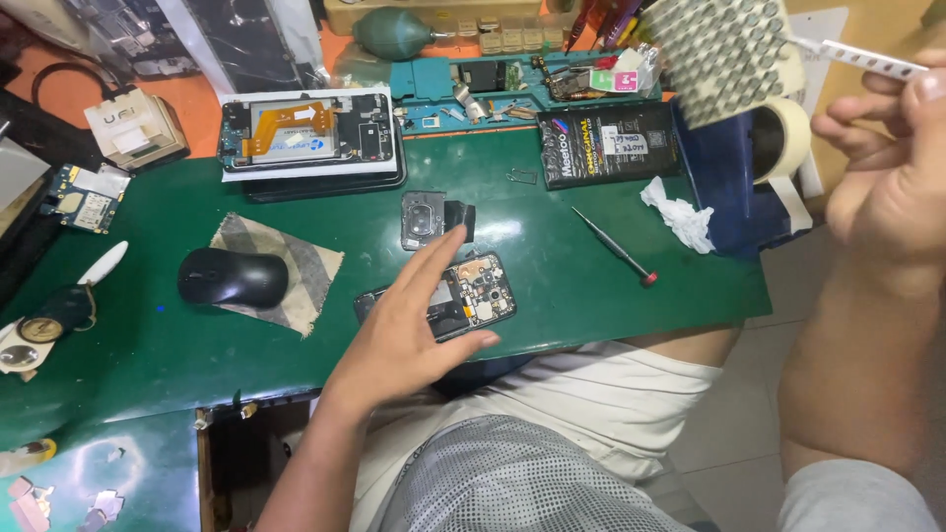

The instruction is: The person uses tweezers to pick small circular adhesive dots from a sheet and applies them to the internal components of a disassembled smartphone. The person handles the adhesive sheet and the phone parts on a cluttered workbench.

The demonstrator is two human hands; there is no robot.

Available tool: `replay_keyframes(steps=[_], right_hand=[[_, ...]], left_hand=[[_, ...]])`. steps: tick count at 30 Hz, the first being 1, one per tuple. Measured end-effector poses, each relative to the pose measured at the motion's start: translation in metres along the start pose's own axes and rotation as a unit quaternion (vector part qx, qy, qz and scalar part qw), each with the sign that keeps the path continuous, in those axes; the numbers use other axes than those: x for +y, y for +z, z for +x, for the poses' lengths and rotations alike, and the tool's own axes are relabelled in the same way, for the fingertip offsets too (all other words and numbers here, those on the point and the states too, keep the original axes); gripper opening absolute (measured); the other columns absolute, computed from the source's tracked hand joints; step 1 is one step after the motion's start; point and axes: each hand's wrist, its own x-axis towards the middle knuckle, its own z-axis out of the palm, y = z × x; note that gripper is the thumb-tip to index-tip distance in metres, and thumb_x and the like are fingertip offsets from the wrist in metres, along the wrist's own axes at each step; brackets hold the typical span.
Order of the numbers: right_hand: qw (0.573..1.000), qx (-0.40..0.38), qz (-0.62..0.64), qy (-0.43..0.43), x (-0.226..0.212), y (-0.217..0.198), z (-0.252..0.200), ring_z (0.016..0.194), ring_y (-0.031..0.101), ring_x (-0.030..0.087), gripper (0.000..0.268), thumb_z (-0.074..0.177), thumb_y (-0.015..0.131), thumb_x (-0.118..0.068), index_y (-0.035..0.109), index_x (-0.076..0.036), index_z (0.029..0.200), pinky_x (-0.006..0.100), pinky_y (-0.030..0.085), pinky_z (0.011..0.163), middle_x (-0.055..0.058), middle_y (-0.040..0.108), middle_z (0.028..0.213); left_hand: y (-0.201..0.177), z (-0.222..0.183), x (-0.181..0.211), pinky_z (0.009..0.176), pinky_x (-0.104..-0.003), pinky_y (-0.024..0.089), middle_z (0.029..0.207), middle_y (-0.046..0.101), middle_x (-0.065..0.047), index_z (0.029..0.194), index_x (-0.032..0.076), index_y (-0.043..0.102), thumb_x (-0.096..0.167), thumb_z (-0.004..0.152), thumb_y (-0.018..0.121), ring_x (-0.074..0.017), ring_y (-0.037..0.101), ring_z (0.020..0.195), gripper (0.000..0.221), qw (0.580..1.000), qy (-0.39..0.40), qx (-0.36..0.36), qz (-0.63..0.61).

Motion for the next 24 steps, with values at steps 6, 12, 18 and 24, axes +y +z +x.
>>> replay_keyframes(steps=[6,12,18,24], right_hand=[[0.978,-0.043,0.186,0.080,-0.040,0.066,-0.045,0.061,0.060,0.018,0.011,0.083,0.049,-0.013,0.052,-0.009,0.092,0.027,0.051,0.050,0.013,0.059,0.076],[0.966,-0.126,0.209,0.078,-0.044,0.113,-0.051,0.057,0.060,0.023,0.012,0.080,0.051,-0.007,0.052,-0.001,0.090,0.032,0.056,0.050,0.016,0.053,0.067],[0.958,-0.162,0.191,-0.139,-0.023,0.137,-0.049,0.054,0.044,0.026,0.015,0.086,0.041,-0.020,0.036,-0.006,0.083,0.037,0.049,0.048,0.013,0.037,0.078],[0.884,-0.267,-0.172,-0.342,-0.018,0.164,-0.073,0.067,0.053,0.019,0.014,0.081,0.060,-0.006,0.062,0.003,0.091,0.022,0.045,0.051,0.018,0.055,0.082]], left_hand=[[0.013,0.046,0.006,0.097,-0.041,0.036,0.136,0.026,-0.020,0.134,0.012,0.006,0.022,0.066,0.068,-0.0310,0.038,0.122,0.092,0.913,0.127,-0.015,-0.388],[0.027,0.091,0.013,0.082,-0.034,0.051,0.096,0.062,-0.012,0.098,0.000,0.058,0.005,0.073,0.066,-0.0199,0.060,0.087,0.026,0.802,0.152,0.116,-0.566],[-0.010,0.088,0.013,0.060,-0.020,0.044,0.065,0.054,0.010,0.061,0.017,0.055,0.015,0.074,0.065,-0.0014,0.047,0.060,0.016,0.920,0.081,0.193,-0.331],[-0.005,0.091,-0.008,0.058,-0.025,0.043,0.062,0.051,0.007,0.066,0.011,0.055,0.021,0.076,0.059,-0.0062,0.045,0.059,0.014,0.959,0.031,0.178,-0.219]])
